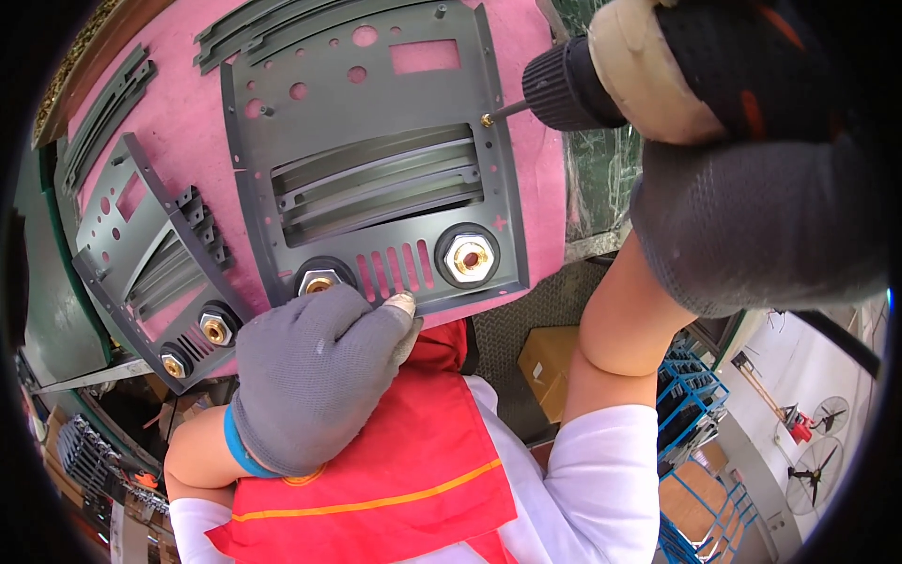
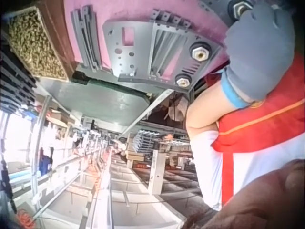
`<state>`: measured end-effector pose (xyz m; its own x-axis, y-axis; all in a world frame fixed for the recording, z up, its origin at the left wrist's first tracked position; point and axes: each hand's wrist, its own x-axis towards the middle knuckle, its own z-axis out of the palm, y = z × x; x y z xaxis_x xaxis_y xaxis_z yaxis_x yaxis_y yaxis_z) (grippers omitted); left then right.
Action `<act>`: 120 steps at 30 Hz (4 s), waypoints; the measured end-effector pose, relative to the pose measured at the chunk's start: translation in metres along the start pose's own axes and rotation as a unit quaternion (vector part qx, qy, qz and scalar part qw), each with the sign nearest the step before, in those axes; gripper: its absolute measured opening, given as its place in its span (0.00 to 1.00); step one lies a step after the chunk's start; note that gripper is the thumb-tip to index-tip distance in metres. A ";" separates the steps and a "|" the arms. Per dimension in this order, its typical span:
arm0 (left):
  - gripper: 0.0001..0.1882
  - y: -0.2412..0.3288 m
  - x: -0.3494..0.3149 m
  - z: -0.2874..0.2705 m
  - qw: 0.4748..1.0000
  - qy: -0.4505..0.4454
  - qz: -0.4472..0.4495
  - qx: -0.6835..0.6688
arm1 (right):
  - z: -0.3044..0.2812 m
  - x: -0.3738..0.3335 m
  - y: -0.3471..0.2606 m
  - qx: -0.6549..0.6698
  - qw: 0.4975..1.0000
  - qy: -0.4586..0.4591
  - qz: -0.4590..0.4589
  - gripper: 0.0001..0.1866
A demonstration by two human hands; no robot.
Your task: Assemble small metal brackets by organizing rails and using a power drill to fasten screws into metal plates.
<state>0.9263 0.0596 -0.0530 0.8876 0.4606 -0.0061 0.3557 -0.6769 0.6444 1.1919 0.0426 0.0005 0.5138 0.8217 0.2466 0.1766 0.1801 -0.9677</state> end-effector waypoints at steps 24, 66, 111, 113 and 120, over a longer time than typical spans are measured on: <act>0.19 -0.021 0.030 -0.029 0.792 -0.069 -0.243 -0.557 | 0.028 0.007 -0.049 -0.149 0.981 -0.067 0.109 0.19; 0.16 -0.019 0.008 -0.029 0.944 -0.054 -0.115 -0.305 | -0.004 -0.038 -0.041 0.148 0.989 -0.013 0.014 0.33; 0.17 -0.007 -0.007 0.018 0.991 -0.061 0.110 0.036 | -0.015 -0.007 0.007 0.184 0.983 0.014 0.009 0.18; 0.17 -0.007 -0.006 0.018 0.991 -0.057 0.109 0.050 | -0.013 -0.011 0.005 0.191 0.982 0.008 0.000 0.17; 0.17 -0.007 -0.009 0.018 0.990 -0.061 0.110 0.065 | -0.011 -0.022 0.004 0.192 0.981 0.012 -0.019 0.15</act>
<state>0.9215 0.0495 -0.0712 0.9736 0.2266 0.0266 0.1775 -0.8254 0.5360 1.1904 0.0198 -0.0080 0.5337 0.7981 0.2797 -0.1301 0.4042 -0.9054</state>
